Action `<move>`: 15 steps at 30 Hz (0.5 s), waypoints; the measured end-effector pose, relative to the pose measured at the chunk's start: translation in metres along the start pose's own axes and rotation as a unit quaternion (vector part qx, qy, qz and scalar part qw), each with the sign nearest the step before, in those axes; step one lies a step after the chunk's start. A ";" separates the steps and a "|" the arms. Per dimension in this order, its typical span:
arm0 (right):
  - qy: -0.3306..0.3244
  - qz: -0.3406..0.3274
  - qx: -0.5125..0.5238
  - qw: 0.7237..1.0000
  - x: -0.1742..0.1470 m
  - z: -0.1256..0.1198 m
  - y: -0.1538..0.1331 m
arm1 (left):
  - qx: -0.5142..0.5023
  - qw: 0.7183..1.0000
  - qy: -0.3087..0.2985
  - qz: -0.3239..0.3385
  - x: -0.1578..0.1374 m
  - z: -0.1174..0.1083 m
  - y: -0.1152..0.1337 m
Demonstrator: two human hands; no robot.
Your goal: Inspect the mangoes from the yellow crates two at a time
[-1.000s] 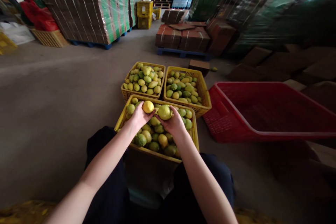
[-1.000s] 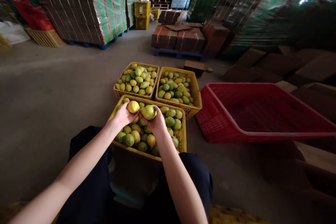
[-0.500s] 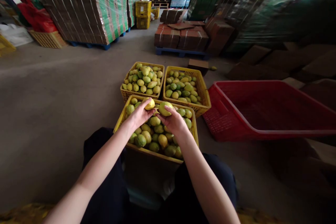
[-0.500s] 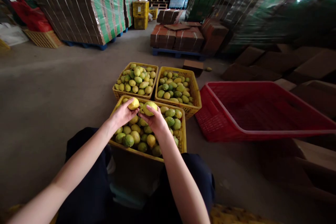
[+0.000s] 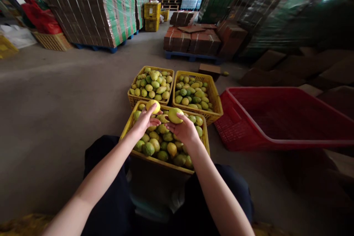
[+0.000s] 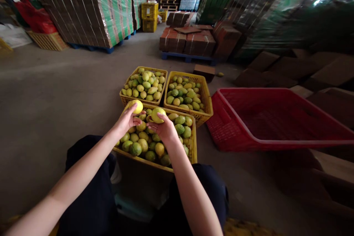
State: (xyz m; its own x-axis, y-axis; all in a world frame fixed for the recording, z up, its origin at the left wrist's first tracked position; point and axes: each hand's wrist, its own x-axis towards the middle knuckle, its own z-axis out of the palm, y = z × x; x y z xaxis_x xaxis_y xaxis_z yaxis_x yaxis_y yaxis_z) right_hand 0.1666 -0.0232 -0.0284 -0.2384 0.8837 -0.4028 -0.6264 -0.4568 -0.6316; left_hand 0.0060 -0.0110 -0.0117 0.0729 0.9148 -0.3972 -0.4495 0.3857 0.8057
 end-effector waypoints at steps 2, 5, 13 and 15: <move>-0.011 0.007 0.002 1.000 -0.001 -0.001 0.000 | -0.021 1.000 -0.011 -0.006 0.000 -0.004 0.004; -0.024 0.023 0.003 0.999 -0.002 -0.002 -0.001 | -0.055 0.997 -0.042 -0.031 -0.001 -0.009 0.010; 0.002 0.043 0.039 0.998 -0.007 0.000 -0.003 | -0.084 0.987 -0.076 -0.111 0.000 -0.014 0.012; 0.018 0.038 0.051 0.998 -0.007 0.000 -0.004 | -0.095 0.986 -0.071 -0.120 0.002 -0.014 0.010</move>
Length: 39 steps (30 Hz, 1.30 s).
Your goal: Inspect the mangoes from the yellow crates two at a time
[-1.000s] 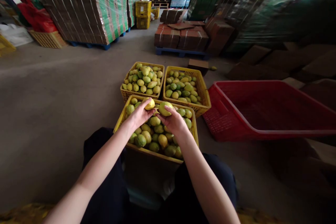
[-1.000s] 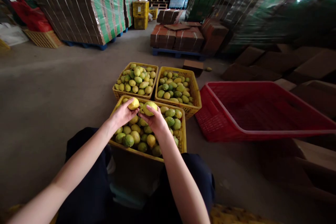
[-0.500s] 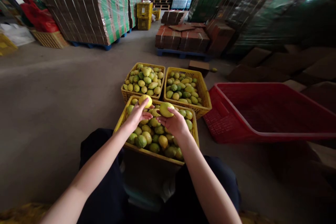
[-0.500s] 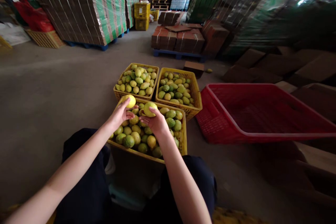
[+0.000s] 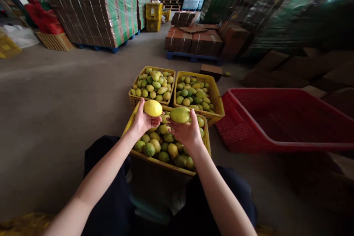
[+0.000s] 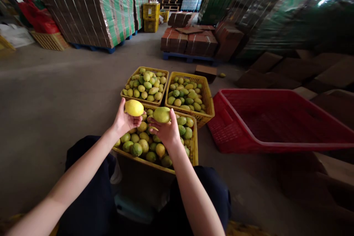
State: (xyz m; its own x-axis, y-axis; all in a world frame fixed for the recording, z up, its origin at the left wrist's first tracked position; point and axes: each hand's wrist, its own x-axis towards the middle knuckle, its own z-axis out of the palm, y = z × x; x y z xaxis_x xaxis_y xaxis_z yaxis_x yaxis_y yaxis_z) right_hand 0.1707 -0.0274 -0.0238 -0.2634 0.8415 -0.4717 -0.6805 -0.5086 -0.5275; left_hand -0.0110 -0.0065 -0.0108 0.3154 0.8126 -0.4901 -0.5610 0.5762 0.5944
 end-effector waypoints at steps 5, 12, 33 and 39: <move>0.027 -0.002 0.018 0.999 0.003 -0.006 -0.001 | -0.053 0.998 0.004 -0.017 0.004 0.000 -0.001; -0.029 0.025 0.027 0.999 0.008 -0.016 0.002 | -0.085 0.994 -0.036 -0.053 0.003 -0.006 0.001; -0.117 -0.034 -0.019 0.992 0.010 -0.022 0.003 | 0.012 0.994 -0.054 0.094 0.003 0.002 -0.009; -0.088 -0.086 -0.083 0.989 0.012 -0.018 0.005 | 0.089 0.977 -0.055 0.187 0.009 -0.001 -0.016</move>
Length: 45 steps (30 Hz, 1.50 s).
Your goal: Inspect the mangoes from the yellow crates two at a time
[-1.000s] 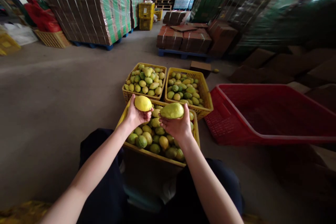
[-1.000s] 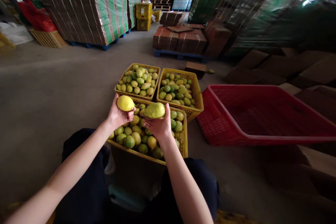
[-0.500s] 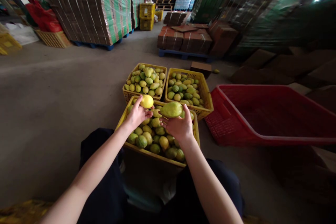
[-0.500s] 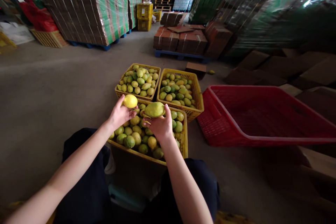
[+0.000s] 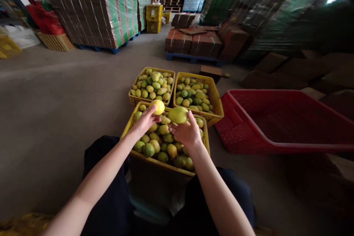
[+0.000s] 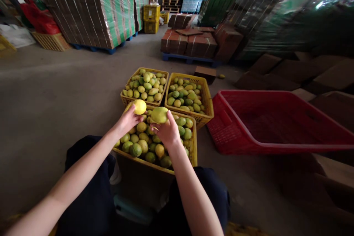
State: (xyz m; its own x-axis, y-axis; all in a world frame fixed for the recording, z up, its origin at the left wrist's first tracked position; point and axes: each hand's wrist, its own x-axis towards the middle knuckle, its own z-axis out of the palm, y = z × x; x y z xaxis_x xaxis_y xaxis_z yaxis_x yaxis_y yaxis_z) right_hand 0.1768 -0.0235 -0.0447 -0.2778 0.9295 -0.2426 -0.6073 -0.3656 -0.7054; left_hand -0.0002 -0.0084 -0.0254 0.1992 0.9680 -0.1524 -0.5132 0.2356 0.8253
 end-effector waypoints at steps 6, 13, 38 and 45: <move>0.101 -0.199 -0.238 0.945 -0.005 0.004 -0.001 | 0.161 0.971 -0.009 0.179 -0.003 -0.001 -0.004; 0.080 -0.290 -0.311 0.901 -0.014 0.004 0.005 | 0.239 0.949 -0.026 0.202 -0.008 -0.004 -0.002; 0.056 -0.260 -0.175 0.948 -0.035 -0.001 -0.015 | 0.207 0.950 -0.067 0.222 -0.018 0.007 0.012; 0.057 -0.263 -0.173 0.947 -0.036 -0.007 -0.015 | 0.017 0.984 -0.019 0.179 -0.008 0.014 0.007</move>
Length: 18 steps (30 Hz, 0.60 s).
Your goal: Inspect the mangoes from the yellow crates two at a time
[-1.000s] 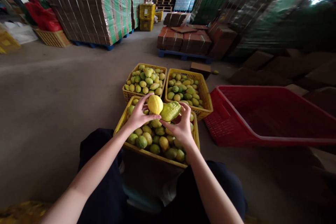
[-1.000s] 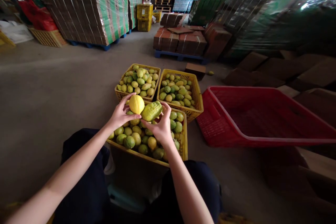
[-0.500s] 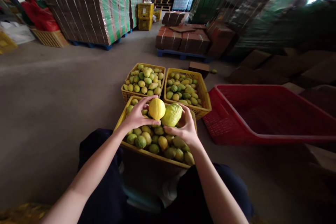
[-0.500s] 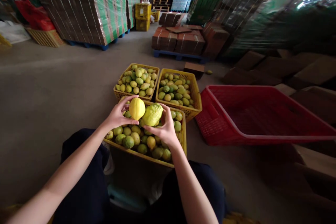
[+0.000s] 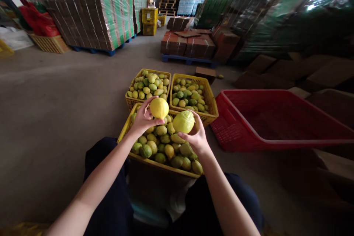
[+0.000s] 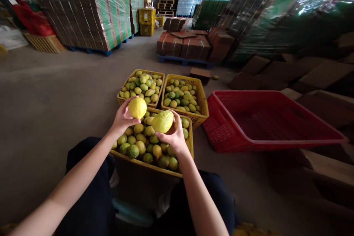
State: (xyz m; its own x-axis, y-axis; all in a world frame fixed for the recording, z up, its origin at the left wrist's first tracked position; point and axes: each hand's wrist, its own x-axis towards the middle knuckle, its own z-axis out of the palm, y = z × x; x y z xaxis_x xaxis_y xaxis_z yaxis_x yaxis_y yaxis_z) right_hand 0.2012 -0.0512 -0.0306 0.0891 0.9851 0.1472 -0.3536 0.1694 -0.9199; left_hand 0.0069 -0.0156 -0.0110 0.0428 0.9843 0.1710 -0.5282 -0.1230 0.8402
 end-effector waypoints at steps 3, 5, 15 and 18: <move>-0.001 0.019 0.028 0.999 0.000 -0.001 0.002 | -0.024 1.000 0.015 -0.001 0.005 -0.001 -0.008; -0.004 0.029 0.065 0.997 0.001 0.001 0.002 | -0.040 0.999 0.014 0.006 0.007 -0.001 -0.011; 0.053 -0.022 0.045 0.997 0.011 0.004 -0.002 | -0.143 0.989 0.008 -0.043 0.008 0.012 -0.011; 0.039 0.007 0.071 0.997 0.012 0.005 -0.002 | -0.155 0.986 -0.027 -0.060 0.006 0.013 -0.006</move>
State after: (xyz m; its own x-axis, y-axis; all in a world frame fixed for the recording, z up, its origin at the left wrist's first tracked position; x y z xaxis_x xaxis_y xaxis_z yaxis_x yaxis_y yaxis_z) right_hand 0.1986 -0.0397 -0.0257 0.1543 0.9828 0.1014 -0.4832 0.1646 -0.8599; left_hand 0.0214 -0.0103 -0.0081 0.1626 0.9801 0.1139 -0.7496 0.0476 0.6602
